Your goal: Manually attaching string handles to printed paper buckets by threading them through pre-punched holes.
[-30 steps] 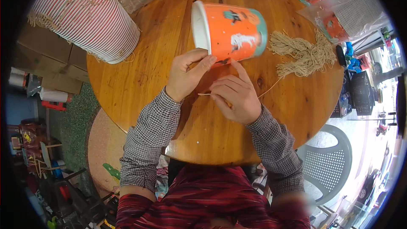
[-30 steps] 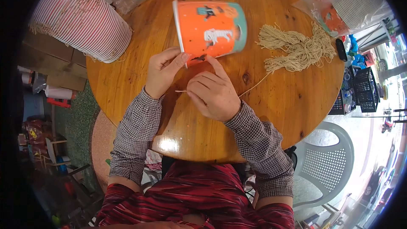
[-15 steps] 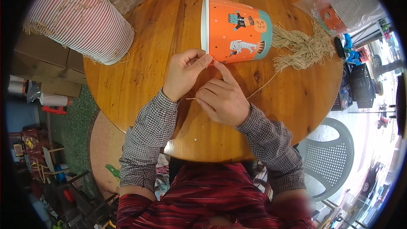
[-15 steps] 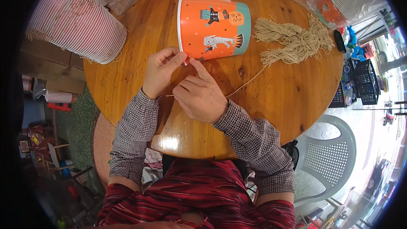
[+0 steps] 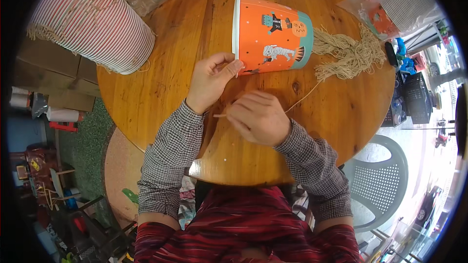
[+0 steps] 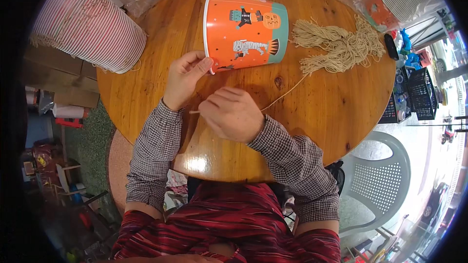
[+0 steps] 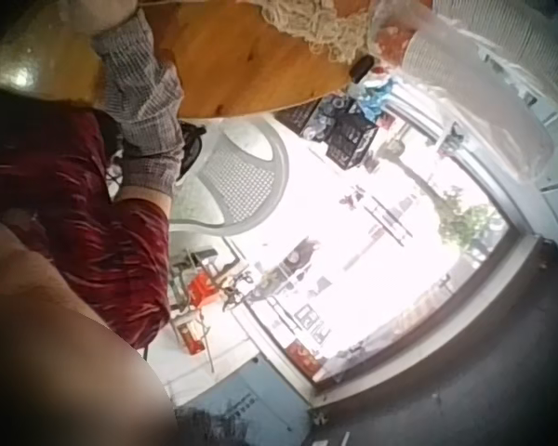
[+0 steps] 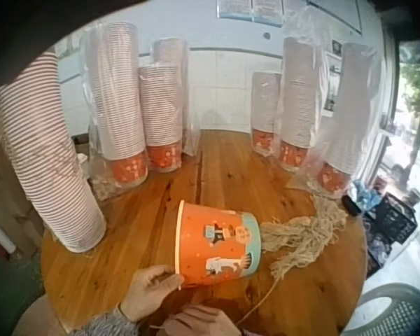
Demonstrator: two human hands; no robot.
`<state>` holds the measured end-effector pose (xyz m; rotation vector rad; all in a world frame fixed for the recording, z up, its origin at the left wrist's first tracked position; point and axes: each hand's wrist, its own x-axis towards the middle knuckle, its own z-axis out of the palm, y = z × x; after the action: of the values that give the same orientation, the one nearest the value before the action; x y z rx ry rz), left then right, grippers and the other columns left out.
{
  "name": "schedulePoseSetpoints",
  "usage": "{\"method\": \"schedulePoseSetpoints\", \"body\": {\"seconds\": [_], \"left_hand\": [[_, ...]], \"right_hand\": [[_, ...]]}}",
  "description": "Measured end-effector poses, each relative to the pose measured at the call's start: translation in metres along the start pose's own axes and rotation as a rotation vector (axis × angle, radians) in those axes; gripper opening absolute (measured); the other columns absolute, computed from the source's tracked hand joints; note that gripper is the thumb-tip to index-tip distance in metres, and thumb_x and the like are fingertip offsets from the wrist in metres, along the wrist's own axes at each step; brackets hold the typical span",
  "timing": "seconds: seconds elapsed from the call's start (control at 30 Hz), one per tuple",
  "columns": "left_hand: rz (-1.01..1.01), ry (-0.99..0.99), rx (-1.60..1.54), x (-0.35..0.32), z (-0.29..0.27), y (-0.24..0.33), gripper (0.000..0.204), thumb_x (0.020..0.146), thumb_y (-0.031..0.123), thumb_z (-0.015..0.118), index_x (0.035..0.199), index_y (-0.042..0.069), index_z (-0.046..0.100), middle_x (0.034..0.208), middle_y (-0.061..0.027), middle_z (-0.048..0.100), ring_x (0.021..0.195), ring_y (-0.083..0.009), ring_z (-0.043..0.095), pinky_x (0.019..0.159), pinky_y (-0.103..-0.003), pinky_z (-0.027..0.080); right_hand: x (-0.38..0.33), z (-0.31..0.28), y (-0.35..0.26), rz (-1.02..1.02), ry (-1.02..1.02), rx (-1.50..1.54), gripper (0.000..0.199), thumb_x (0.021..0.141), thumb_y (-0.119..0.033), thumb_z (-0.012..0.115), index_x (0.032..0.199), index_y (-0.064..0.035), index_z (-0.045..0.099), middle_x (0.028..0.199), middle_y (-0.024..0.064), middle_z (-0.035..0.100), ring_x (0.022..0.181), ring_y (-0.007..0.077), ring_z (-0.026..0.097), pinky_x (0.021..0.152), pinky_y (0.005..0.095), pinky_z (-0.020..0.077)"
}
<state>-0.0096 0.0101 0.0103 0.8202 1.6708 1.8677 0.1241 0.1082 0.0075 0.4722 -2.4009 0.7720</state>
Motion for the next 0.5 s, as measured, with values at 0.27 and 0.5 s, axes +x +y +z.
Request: {"method": "schedulePoseSetpoints", "body": {"seconds": [0.27, 0.5], "left_hand": [[0.01, 0.029, 0.121, -0.001, -0.002, -0.006, 0.022, 0.092, 0.016, 0.064, 0.098, -0.005, 0.065, 0.082, -0.0021, 0.066, 0.07, -0.004, 0.058, 0.061, -0.019, 0.046], [-0.016, 0.011, 0.126, -0.003, 0.001, -0.005, 0.023, 0.091, 0.015, 0.065, 0.102, -0.005, 0.064, 0.082, -0.0034, 0.067, 0.067, -0.0028, 0.058, 0.057, -0.018, 0.045]], "right_hand": [[0.002, -0.016, 0.01, 0.431, 0.411, 0.071, 0.014, 0.074, 0.005, 0.065, 0.084, -0.0011, 0.057, 0.096, 0.0131, 0.062, 0.088, 0.0304, 0.061, 0.077, 0.037, 0.0507], [0.001, -0.017, 0.009, 0.492, 0.395, 0.054, 0.014, 0.073, 0.004, 0.066, 0.082, -0.0012, 0.056, 0.097, 0.0123, 0.06, 0.092, 0.0299, 0.058, 0.08, 0.0371, 0.0483]]}}
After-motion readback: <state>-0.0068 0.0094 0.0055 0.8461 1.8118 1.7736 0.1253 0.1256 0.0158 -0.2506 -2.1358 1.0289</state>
